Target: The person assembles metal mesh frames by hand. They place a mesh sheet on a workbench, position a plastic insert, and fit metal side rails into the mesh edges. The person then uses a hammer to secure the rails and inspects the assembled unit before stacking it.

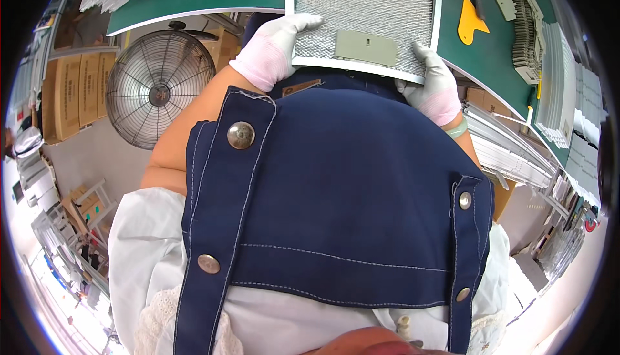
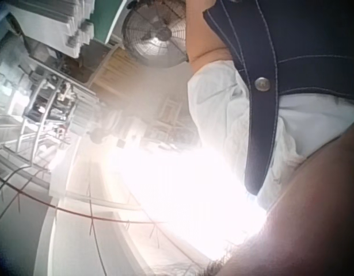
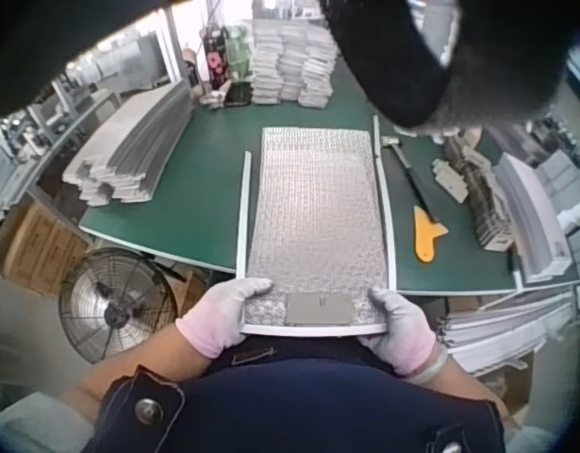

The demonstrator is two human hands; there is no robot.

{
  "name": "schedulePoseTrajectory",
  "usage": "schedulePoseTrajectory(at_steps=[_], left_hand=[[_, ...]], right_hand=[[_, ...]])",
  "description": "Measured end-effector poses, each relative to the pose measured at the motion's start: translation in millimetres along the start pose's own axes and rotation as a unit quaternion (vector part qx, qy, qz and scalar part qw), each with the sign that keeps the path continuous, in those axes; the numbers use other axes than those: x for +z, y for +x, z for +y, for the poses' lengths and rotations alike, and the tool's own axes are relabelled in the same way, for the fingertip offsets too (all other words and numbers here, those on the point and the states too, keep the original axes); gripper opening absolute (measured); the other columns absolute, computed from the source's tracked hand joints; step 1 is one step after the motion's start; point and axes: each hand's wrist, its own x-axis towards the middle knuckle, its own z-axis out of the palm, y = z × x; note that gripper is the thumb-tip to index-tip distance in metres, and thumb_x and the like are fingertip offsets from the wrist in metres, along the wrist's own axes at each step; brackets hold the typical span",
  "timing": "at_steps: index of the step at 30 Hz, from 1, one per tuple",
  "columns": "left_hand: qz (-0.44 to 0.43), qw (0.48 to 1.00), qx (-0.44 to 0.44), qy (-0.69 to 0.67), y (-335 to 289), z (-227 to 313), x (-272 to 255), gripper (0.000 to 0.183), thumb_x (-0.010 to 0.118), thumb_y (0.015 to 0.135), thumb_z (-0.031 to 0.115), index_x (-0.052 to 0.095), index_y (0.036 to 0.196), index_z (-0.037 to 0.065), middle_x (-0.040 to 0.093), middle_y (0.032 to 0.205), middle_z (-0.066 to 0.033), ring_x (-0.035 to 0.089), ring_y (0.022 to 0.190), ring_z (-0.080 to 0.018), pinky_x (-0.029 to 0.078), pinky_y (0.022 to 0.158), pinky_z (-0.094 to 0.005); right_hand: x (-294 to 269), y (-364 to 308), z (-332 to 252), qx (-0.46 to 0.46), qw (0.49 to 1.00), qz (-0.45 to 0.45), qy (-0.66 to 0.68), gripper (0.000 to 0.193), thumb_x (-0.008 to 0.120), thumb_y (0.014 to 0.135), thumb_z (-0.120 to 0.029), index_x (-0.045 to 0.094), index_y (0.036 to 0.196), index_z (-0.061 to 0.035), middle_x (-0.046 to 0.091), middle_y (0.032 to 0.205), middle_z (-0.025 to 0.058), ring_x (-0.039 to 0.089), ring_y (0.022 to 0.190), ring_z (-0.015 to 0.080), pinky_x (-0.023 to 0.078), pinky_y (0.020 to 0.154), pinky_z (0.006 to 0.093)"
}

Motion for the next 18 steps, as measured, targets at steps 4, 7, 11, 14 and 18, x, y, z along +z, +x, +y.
schedulePoseTrajectory(at_steps=[4, 7, 11, 14, 18], left_hand=[[-0.101, 0.992, 0.062, 0.033, -5.4, -7.7, -25.1, 0.037, 0.068, 0.089, 0.011, 0.058, 0.122, 0.0, 0.064, 0.117, -0.0127, 0.063, 0.109, -0.025, 0.053, 0.096, -0.04], [-0.155, 0.977, 0.116, 0.089, -7.9, -16.1, -46.6, 0.046, 0.071, 0.086, 0.005, 0.055, 0.129, 0.001, 0.061, 0.125, -0.0119, 0.062, 0.114, -0.025, 0.052, 0.098, -0.0389], [-0.08, 0.813, 0.297, 0.494, -17.8, -4.5, -35.8, 0.037, 0.061, 0.095, 0.013, 0.053, 0.129, 0.0, 0.061, 0.123, -0.0136, 0.063, 0.111, -0.0235, 0.053, 0.096, -0.0386], [-0.11, 0.991, 0.008, 0.079, -11.5, 4.0, -20.4, 0.034, 0.057, 0.097, 0.014, 0.053, 0.125, -0.005, 0.064, 0.117, -0.0144, 0.064, 0.109, -0.0219, 0.053, 0.095, -0.0369], [-0.15, 0.967, 0.077, 0.193, 2.9, 3.3, -40.7, 0.037, 0.058, 0.097, 0.014, 0.052, 0.127, -0.006, 0.063, 0.118, -0.0143, 0.064, 0.108, -0.0218, 0.052, 0.097, -0.0348]], right_hand=[[-7.8, -9.5, -5.6, 0.069, 0.993, -0.097, -0.027, 0.027, 0.06, 0.096, -0.024, 0.058, 0.119, -0.01, 0.065, 0.112, 0.006, 0.063, 0.104, 0.0225, 0.051, 0.09, 0.045], [-23.5, -5.6, -0.9, 0.078, 0.99, -0.102, -0.065, 0.028, 0.058, 0.097, -0.024, 0.057, 0.121, -0.0099, 0.065, 0.111, 0.0056, 0.063, 0.103, 0.0213, 0.052, 0.087, 0.0428], [-12.6, -10.9, 7.1, 0.001, 0.991, -0.088, -0.105, 0.027, 0.056, 0.098, -0.021, 0.055, 0.122, -0.0078, 0.064, 0.108, 0.0044, 0.063, 0.097, 0.0185, 0.055, 0.08, 0.0392], [-25.5, 5.1, -3.4, 0.029, 0.979, -0.152, -0.134, 0.028, 0.057, 0.098, -0.02, 0.054, 0.122, -0.0066, 0.064, 0.106, 0.0059, 0.064, 0.091, 0.0176, 0.056, 0.075, 0.0357], [-33.4, 7.6, -2.7, 0.012, 0.968, -0.199, -0.15, 0.03, 0.057, 0.097, -0.019, 0.053, 0.123, -0.0029, 0.064, 0.104, 0.0071, 0.064, 0.085, 0.0159, 0.056, 0.071, 0.0296]])
